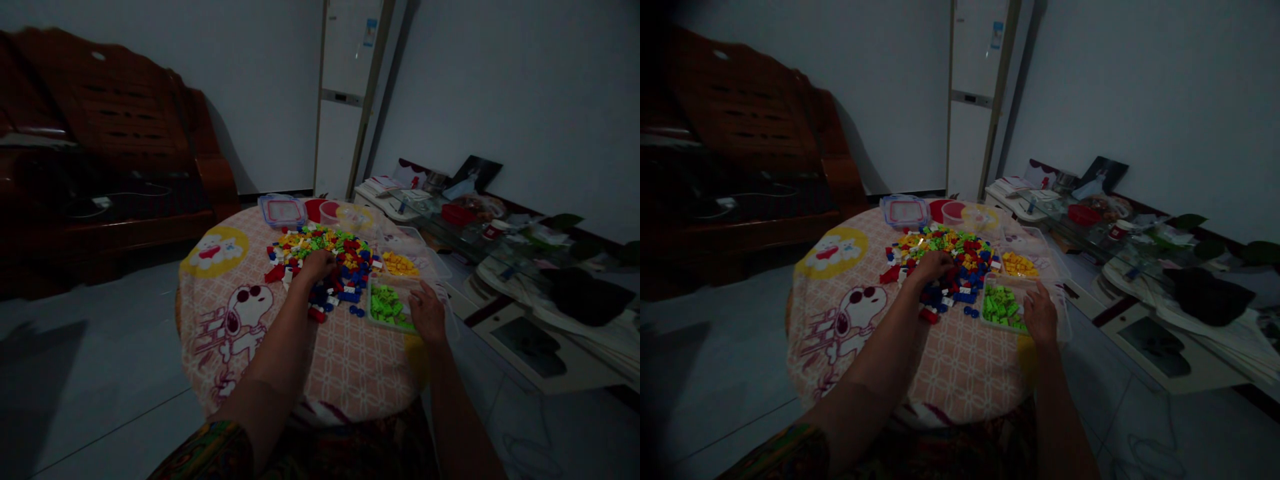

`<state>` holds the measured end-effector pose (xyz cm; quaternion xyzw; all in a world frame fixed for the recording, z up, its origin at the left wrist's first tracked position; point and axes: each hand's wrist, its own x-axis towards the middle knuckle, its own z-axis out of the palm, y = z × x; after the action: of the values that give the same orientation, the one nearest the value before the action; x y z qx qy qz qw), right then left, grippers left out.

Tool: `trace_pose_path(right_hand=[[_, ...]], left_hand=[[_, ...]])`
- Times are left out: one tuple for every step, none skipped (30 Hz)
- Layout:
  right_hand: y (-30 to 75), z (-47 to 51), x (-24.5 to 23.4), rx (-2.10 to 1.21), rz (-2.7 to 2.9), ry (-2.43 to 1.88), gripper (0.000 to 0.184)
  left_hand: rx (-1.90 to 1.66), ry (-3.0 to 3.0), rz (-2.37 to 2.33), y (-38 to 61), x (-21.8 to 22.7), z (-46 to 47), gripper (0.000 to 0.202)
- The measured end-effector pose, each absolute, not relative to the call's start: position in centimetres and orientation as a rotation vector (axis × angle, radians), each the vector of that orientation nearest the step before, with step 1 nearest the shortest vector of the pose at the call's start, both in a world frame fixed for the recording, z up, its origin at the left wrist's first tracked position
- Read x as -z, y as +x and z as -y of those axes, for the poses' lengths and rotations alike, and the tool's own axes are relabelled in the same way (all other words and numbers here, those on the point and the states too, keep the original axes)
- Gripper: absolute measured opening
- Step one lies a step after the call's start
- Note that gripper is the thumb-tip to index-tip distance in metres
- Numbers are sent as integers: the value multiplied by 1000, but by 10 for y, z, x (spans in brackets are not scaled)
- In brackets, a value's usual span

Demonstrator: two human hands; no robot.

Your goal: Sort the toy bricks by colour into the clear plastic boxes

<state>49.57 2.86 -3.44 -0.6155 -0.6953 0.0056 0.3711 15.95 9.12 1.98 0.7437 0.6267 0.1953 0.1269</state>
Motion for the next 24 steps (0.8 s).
trace_pose_path(right_hand=[[496,-29,34,-17,1784,-1577,38],[496,-29,34,-19,1787,-1575,38],[496,-29,33,-21,1788,-1574,37],[496,-29,33,-22,1789,-1573,37],[496,-29,33,-24,1790,-1573,38],[495,-28,32,-24,1790,-1575,38],[495,-28,32,-20,1789,-1578,38],[495,-28,32,-14,1787,-1580,39],[495,-29,32,-7,1788,-1579,38],[496,-29,33,-3,1788,-1576,38],[496,-29,33,-1,1788,-1571,37],[496,-29,33,0,1789,-1566,37],[497,-30,34,0,1794,-1564,37],[497,-30,34,3,1799,-1565,37],[497,-30,34,5,1805,-1568,37],[497,-30,34,6,1808,-1571,37],[497,-30,34,6,1810,-1572,37],[497,-30,34,5,1809,-1569,37],[497,-29,34,3,1804,-1564,36],[497,-30,35,3,1797,-1560,36],[497,-30,35,2,1791,-1558,35],[497,-30,35,1,1785,-1559,35],[497,-30,35,-3,1780,-1559,35],[497,-30,36,-9,1780,-1558,36]], left_hand=[[-553,2143,-1859,156,-22,-90,22],[-532,2121,-1895,153,-24,-89,21],[-512,2101,-1933,151,-25,-89,21],[-499,2082,-1974,151,-26,-88,21],[-498,2064,-2017,151,-26,-87,21],[-510,2050,-2055,153,-26,-87,22],[-532,2045,-2081,156,-26,-87,23],[-559,2048,-2095,160,-25,-86,25],[-581,2065,-2092,164,-24,-86,27],[-588,2086,-2081,168,-23,-87,29],[-570,2107,-2068,173,-21,-87,29],[-536,2118,-2066,177,-20,-87,28],[-492,2113,-2082,182,-18,-88,27],[-449,2093,-2116,185,-16,-89,28],[-413,2063,-2158,189,-15,-90,29],[-395,2032,-2201,191,-13,-91,30],[-392,2008,-2236,193,-12,-92,31],[-397,1987,-2262,195,-11,-93,31],[-398,1975,-2271,196,-10,-94,31],[-400,1968,-2272,197,-9,-95,31],[-401,1967,-2269,197,-9,-95,31],[-398,1968,-2265,197,-9,-96,31],[-395,1974,-2260,196,-9,-96,31],[-394,1980,-2255,196,-9,-95,31]])
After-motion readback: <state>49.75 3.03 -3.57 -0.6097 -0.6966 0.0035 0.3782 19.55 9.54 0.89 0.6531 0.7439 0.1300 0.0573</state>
